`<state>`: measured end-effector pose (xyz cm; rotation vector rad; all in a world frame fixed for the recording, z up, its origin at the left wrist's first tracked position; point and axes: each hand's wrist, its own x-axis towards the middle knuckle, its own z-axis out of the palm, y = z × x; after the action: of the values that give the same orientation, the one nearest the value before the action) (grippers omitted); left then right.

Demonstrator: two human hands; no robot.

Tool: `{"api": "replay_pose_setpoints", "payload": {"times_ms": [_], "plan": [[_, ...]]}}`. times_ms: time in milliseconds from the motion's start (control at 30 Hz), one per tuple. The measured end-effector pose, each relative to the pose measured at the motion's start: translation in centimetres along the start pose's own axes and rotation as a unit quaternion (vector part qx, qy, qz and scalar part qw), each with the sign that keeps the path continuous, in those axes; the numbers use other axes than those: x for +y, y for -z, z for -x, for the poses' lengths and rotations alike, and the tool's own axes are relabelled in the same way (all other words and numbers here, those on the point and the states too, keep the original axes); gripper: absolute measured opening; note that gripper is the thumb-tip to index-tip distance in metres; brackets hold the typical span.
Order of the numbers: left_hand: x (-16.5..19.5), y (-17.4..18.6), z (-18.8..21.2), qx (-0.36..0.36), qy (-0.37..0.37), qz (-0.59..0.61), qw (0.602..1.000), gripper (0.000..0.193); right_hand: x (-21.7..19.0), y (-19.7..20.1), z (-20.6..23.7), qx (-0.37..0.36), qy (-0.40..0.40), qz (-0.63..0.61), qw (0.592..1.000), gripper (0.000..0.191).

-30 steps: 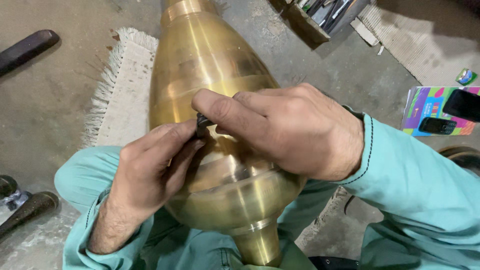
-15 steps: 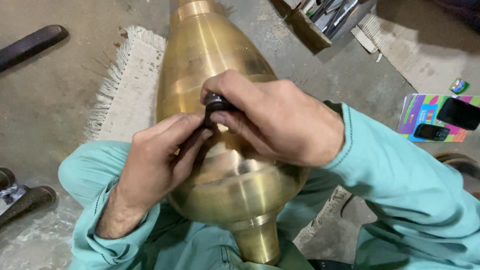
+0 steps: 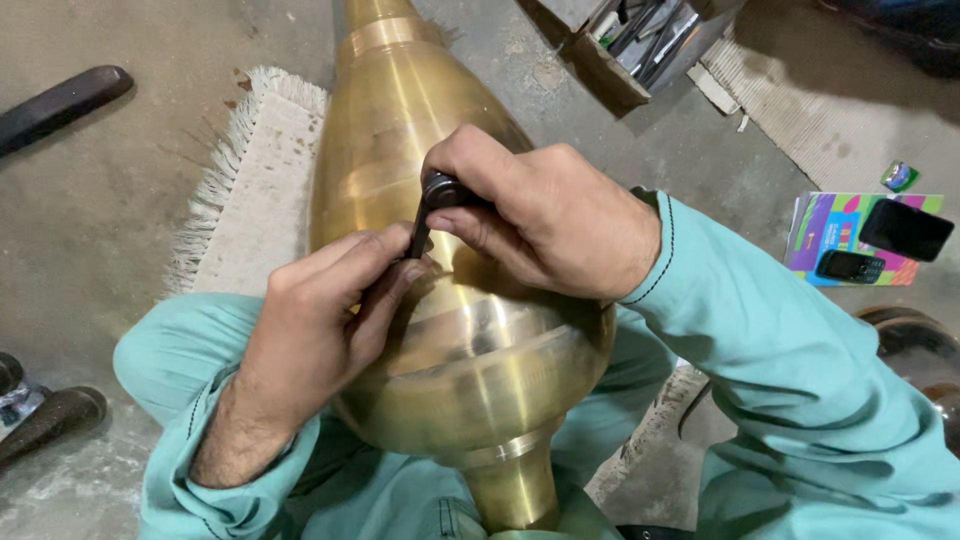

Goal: The person sits on the floor with a large brass vessel between their legs and uses a spring divider to scribe guide lines around the vessel's body. They reposition the divider, reset its span, and scribe repeated reference marks along the surface.

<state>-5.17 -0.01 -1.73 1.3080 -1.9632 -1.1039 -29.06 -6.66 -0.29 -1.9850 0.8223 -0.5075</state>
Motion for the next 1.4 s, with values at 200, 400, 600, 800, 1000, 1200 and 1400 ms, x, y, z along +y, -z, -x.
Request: {"api": "replay_pose_setpoints", "payload": {"times_ms": [200, 400, 600, 800, 1000, 1200, 1400], "plan": [[0.28, -0.05, -0.21, -0.006, 0.017, 0.01, 1.0, 0.031, 0.33, -0.1, 0.27, 0.003, 0.007, -0.005, 1.0, 0.024], [0.53, -0.11, -0.31, -0.004, 0.02, -0.008, 1.0, 0.032, 0.41, -0.07, 0.27, 0.009, 0.012, -0.001, 1.0, 0.024], [0.47, -0.22, -0.29, -0.002, 0.019, -0.012, 1.0, 0.032, 0.36, -0.2, 0.25, 0.016, 0.008, 0.0, 1.0, 0.023], [0.39, -0.12, -0.13, -0.007, 0.018, -0.015, 1.0, 0.031, 0.38, -0.28, 0.42, 0.02, 0.011, 0.002, 1.0, 0.023], [0.04, -0.24, -0.06, 0.005, 0.001, -0.013, 1.0, 0.033, 0.25, -0.36, 0.44, 0.027, 0.018, 0.003, 0.999, 0.024], [0.05, -0.19, 0.04, 0.005, 0.004, -0.024, 1.0, 0.033, 0.45, -0.18, 0.49, 0.019, 0.018, 0.004, 1.0, 0.024], [0.09, -0.19, 0.1, 0.007, -0.024, -0.042, 0.999, 0.029, -0.07, -0.23, 0.43, 0.036, 0.046, 0.002, 0.998, 0.026]]}}
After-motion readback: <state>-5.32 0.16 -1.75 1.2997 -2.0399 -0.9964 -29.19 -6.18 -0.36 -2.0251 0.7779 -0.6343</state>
